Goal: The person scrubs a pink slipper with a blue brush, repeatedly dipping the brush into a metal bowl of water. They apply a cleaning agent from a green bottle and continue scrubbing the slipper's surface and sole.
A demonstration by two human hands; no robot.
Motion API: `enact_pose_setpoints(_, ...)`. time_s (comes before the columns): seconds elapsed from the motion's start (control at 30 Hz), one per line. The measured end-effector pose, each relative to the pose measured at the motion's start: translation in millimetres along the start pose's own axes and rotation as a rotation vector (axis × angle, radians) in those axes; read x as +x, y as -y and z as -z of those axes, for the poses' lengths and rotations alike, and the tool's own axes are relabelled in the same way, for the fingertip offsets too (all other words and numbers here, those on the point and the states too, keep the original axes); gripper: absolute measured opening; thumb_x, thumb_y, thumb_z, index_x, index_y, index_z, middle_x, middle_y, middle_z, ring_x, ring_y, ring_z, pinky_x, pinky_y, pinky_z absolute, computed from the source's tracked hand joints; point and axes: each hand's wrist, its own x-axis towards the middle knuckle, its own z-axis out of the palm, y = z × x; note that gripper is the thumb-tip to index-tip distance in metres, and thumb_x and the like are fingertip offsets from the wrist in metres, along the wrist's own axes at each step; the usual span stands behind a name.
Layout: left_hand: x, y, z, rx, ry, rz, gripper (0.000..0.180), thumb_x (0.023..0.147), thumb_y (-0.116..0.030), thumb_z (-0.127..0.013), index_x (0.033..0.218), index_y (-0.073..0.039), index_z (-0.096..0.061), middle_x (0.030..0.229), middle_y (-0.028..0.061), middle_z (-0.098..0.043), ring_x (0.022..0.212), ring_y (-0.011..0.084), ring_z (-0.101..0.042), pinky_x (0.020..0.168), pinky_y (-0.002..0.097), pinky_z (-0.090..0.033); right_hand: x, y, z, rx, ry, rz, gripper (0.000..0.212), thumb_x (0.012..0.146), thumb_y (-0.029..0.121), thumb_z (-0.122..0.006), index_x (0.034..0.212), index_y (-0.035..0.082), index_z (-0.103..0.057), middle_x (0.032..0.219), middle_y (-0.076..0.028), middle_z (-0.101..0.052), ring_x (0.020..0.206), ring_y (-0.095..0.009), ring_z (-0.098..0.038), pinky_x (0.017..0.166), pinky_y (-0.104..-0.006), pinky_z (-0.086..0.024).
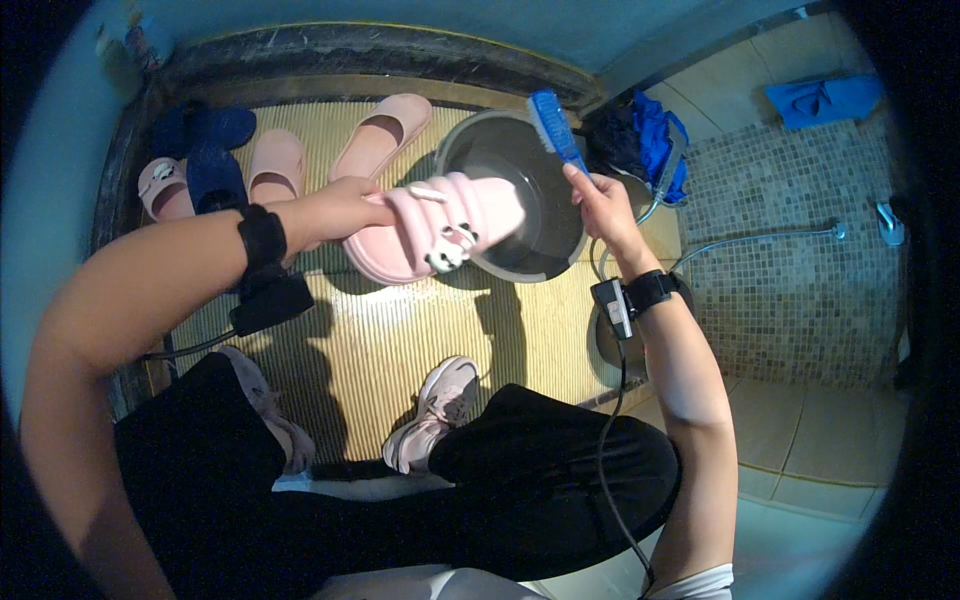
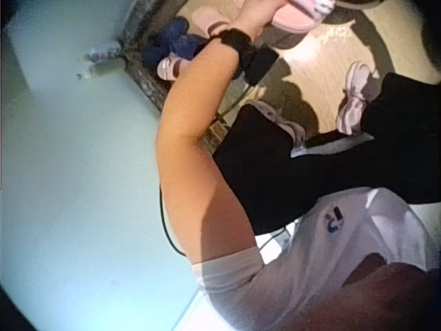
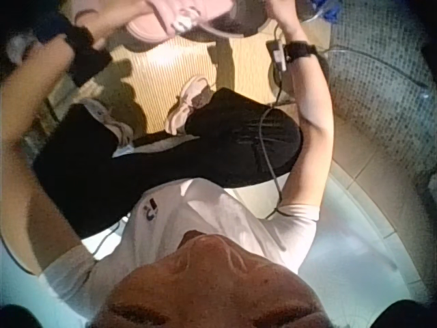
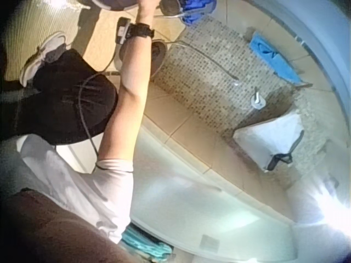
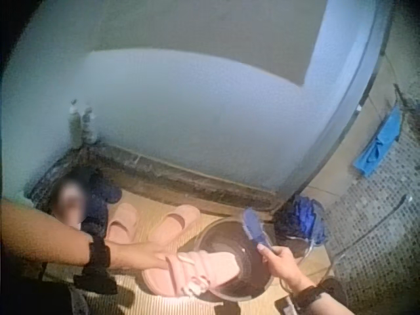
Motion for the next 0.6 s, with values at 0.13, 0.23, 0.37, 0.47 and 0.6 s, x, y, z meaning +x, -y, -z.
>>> enact_pose_setpoints(0.13, -8, 26, 10, 0.365, -0.239, -0.155, 0.042, 0.083, -0.024, -0.066, 0.11, 0.002, -0.047, 0.091, 0.0207, -0.062, 0.083, 0.026, -0.063, 0.071, 0.0349, -0.049, -5, -6, -1, -0.035, 0.161, -0.052, 0.047, 0.084, 0.052, -0.066, 0.064, 0.01, -0.055, 0.053, 0.007, -0.044, 0.043, -0.004, -0.038, 0.04, -0.0211, -0.025)
enact_pose_setpoints(0.23, -21, 39, 7, 0.487, -0.398, -0.443, 0.039, 0.082, -0.02, -0.066, 0.105, 0.0, -0.043, 0.084, 0.0195, -0.058, 0.081, 0.0289, -0.06, 0.072, 0.037, -0.047, -8, -17, -6, -0.134, 0.275, -0.054, 0.05, 0.084, 0.052, -0.067, 0.066, 0.006, -0.063, 0.054, 0.005, -0.046, 0.048, -0.005, -0.041, 0.044, -0.0225, -0.03)
enact_pose_setpoints(0.37, -46, 33, 0, 0.763, -0.389, -0.604, 0.039, 0.077, -0.016, -0.067, 0.103, 0.0, -0.041, 0.112, 0.0262, -0.046, 0.097, 0.0382, -0.053, 0.081, 0.0436, -0.044, -9, -28, -17, -0.285, 0.359, 0.013, 0.045, 0.088, 0.047, -0.066, 0.063, 0.01, -0.058, 0.055, 0.008, -0.043, 0.047, -0.003, -0.036, 0.042, -0.0217, -0.024)
enact_pose_setpoints(0.47, -67, 27, -11, 0.765, -0.244, -0.441, 0.053, 0.072, -0.016, -0.071, 0.112, 0.001, -0.042, 0.134, 0.0294, -0.031, 0.121, 0.0456, -0.04, 0.101, 0.0437, -0.037, -10, -30, -23, -0.2, 0.377, -0.04, 0.044, 0.087, 0.047, -0.066, 0.064, 0.01, -0.059, 0.055, 0.009, -0.042, 0.046, -0.003, -0.035, 0.041, -0.0212, -0.023)
enact_pose_setpoints(0.6, -63, 24, -20, 0.966, -0.293, -0.466, 0.072, 0.068, -0.016, -0.074, 0.129, 0.002, -0.04, 0.144, 0.031, -0.022, 0.133, 0.0466, -0.028, 0.11, 0.0439, -0.029, -12, -25, -26, -0.248, 0.45, -0.132, 0.05, 0.081, 0.053, -0.069, 0.069, 0.005, -0.066, 0.058, 0.003, -0.052, 0.053, -0.007, -0.044, 0.048, -0.0246, -0.035)
